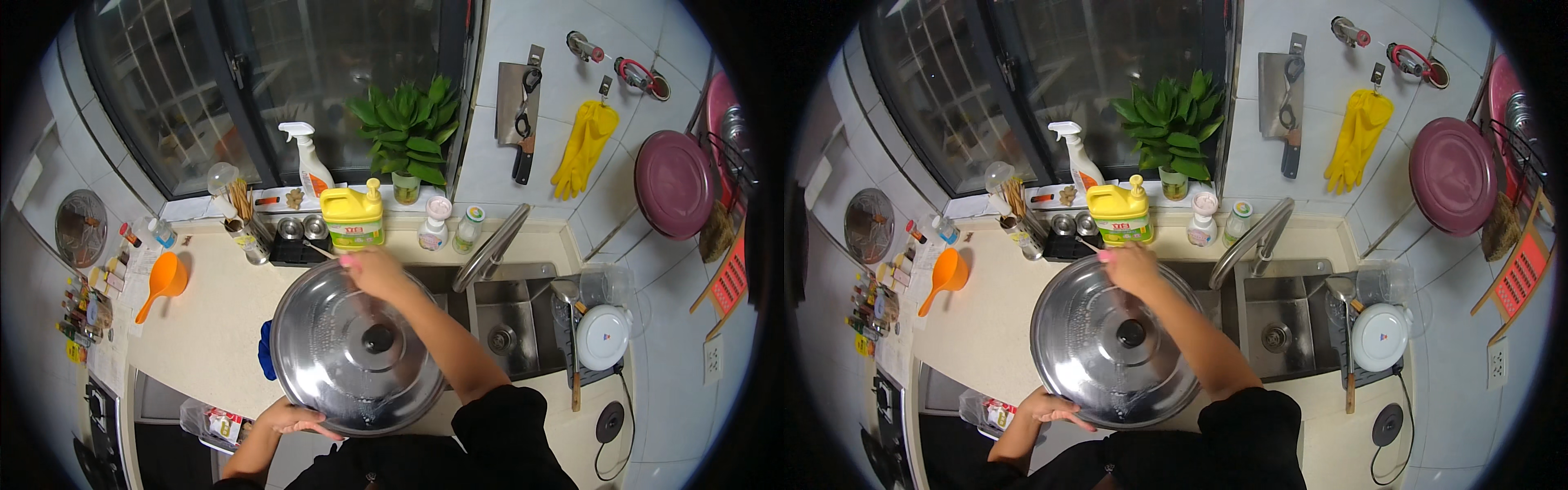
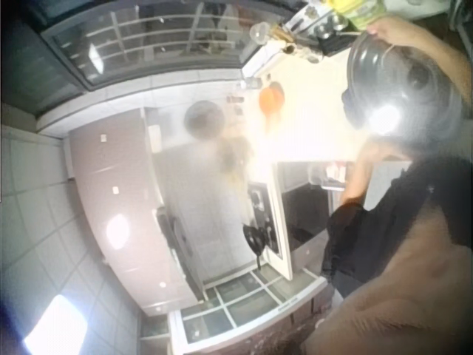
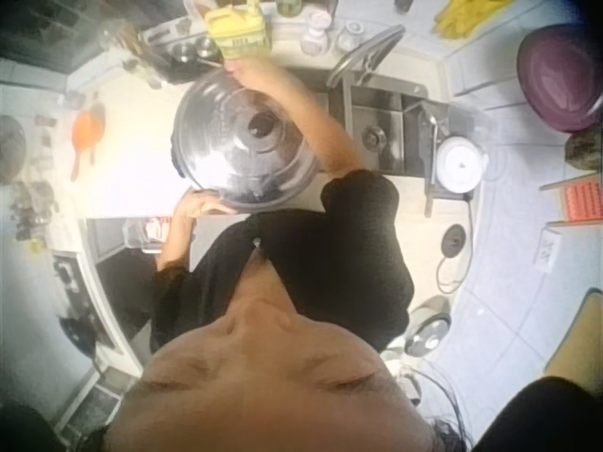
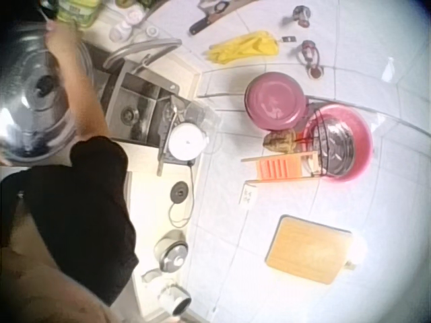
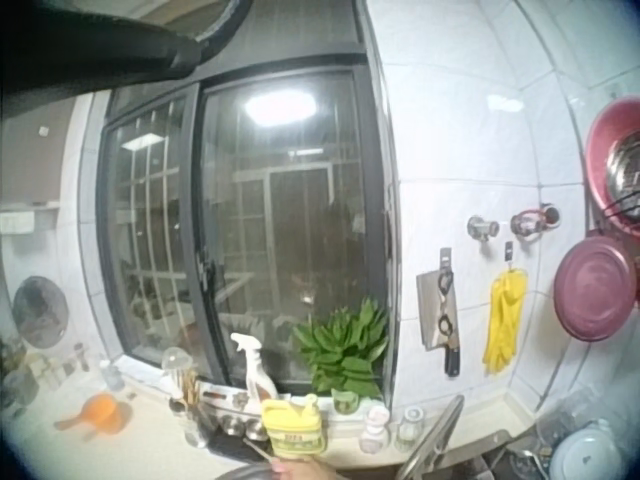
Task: The person scrubs a metal pot lid with a toothbrush and a pink sponge, then rinses it under running water. They also clean a small metal strainer and the sink drain area, rinsing each item before placing them aside.
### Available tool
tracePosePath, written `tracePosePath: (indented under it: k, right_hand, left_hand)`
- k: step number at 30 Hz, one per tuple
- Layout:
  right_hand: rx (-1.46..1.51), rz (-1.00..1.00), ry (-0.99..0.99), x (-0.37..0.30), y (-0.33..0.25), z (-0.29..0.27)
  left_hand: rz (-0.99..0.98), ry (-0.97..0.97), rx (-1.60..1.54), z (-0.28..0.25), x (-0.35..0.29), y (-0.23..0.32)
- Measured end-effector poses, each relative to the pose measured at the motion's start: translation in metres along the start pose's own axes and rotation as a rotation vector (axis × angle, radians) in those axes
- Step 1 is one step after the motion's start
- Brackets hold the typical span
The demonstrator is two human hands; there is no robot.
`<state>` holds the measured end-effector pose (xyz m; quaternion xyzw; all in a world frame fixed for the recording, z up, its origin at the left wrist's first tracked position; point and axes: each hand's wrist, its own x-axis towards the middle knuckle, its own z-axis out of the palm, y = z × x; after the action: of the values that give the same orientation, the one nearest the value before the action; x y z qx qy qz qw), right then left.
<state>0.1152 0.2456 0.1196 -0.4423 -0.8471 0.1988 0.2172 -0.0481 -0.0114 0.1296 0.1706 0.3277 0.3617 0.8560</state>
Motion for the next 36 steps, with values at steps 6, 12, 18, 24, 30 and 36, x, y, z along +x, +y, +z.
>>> tracePosePath:
  k: [6, 12, 18, 24, 30, 36]
  right_hand:
    - [0.082, 0.142, -0.057, -0.036, 0.059, 0.010]
    - [-0.035, 0.359, -0.101, -0.107, 0.068, 0.026]
    - [0.230, 0.330, 0.004, -0.167, 0.050, 0.009]
    - [1.111, 0.866, -0.203, -0.199, -0.014, 0.029]
    - [0.520, 0.096, 0.122, -0.215, -0.030, 0.029]
    - [0.320, 0.023, 0.507, -0.164, -0.006, -0.002]
  left_hand:
    - [0.206, -0.013, -0.170, -0.016, -0.016, -0.012]
    - [0.296, 0.056, -0.296, -0.017, -0.007, -0.025]
    - [0.377, 0.112, -0.254, -0.012, 0.005, -0.030]
    - [0.374, 0.223, 0.022, 0.010, 0.032, -0.040]
    - [0.356, 0.536, 0.200, -0.013, 0.030, -0.051]
    - [0.489, 0.132, -0.096, 0.014, 0.023, -0.034]
